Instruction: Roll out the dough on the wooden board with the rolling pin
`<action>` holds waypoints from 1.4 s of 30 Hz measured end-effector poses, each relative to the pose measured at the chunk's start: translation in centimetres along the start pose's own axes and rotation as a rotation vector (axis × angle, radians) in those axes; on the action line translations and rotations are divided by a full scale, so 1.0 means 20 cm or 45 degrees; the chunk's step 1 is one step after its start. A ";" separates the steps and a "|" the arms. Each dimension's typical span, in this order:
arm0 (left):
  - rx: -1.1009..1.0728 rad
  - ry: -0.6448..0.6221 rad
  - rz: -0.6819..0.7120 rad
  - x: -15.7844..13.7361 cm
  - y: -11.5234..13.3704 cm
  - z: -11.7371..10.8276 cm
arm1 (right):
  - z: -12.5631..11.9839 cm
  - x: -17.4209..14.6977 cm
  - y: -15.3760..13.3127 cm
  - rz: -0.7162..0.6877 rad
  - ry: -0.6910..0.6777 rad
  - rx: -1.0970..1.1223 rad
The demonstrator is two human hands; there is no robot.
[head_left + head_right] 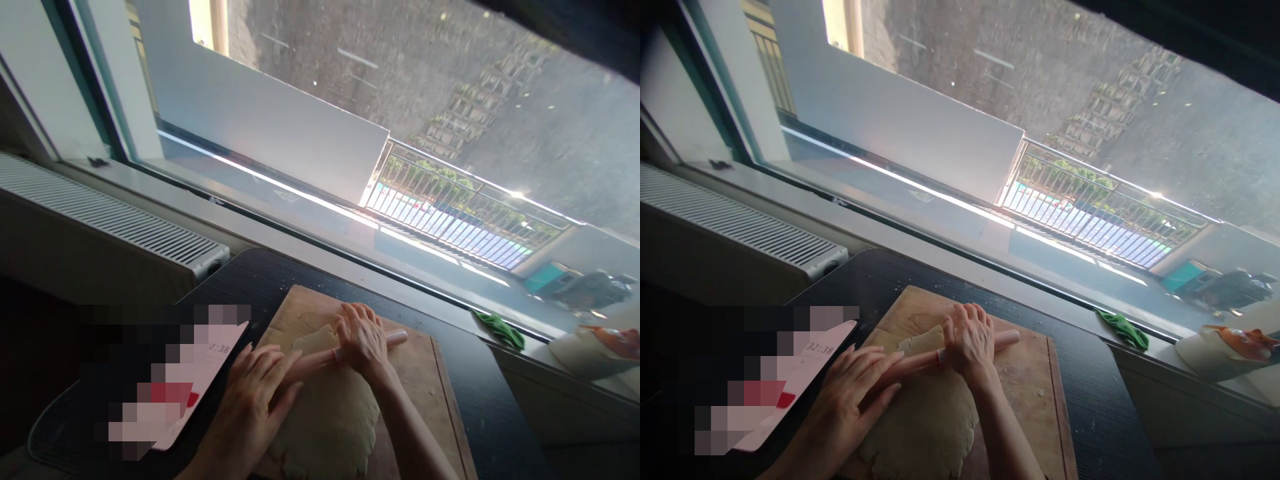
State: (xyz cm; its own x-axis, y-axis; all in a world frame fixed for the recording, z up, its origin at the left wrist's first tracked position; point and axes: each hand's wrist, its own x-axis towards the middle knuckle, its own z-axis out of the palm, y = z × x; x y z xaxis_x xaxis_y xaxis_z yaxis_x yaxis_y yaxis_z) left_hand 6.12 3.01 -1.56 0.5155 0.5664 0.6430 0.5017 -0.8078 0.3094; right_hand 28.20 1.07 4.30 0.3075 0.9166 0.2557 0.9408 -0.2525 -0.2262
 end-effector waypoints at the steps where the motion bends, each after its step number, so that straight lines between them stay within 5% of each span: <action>1: 0.011 0.008 -0.027 0.00 -0.01 0.00 | 0.01 0.08 -0.02 0.026 -0.042 -0.005; 7: 0.043 -0.013 -0.062 0.00 0.01 -0.02 | 0.05 0.35 -0.13 0.028 -0.121 -0.024; 14: 0.043 -0.049 0.078 -0.01 0.05 -0.05 | -0.05 -0.07 0.00 -0.059 -0.039 0.008; 17: 0.023 -0.045 0.062 0.00 0.04 -0.03 | -0.06 -0.14 0.02 -0.030 0.001 -0.012; 23: -0.003 0.028 -0.112 0.00 0.01 -0.01 | 0.03 0.21 -0.08 0.141 -0.175 -0.044; 27: -0.001 0.013 -0.144 0.01 0.01 -0.02 | 0.07 0.37 -0.13 0.102 -0.244 -0.078; 37: 0.014 -0.041 0.048 -0.02 0.02 -0.02 | -0.03 -0.10 0.03 -0.045 0.011 -0.013; 42: -0.002 0.026 -0.063 0.00 0.01 -0.01 | 0.01 0.05 -0.03 0.028 -0.063 -0.051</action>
State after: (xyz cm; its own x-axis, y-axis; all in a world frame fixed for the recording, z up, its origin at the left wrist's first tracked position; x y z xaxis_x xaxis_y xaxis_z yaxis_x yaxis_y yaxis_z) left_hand 6.10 2.88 -1.43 0.4757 0.6026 0.6408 0.5256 -0.7789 0.3422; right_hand 27.94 2.19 4.57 0.3216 0.9246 0.2041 0.9391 -0.2839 -0.1934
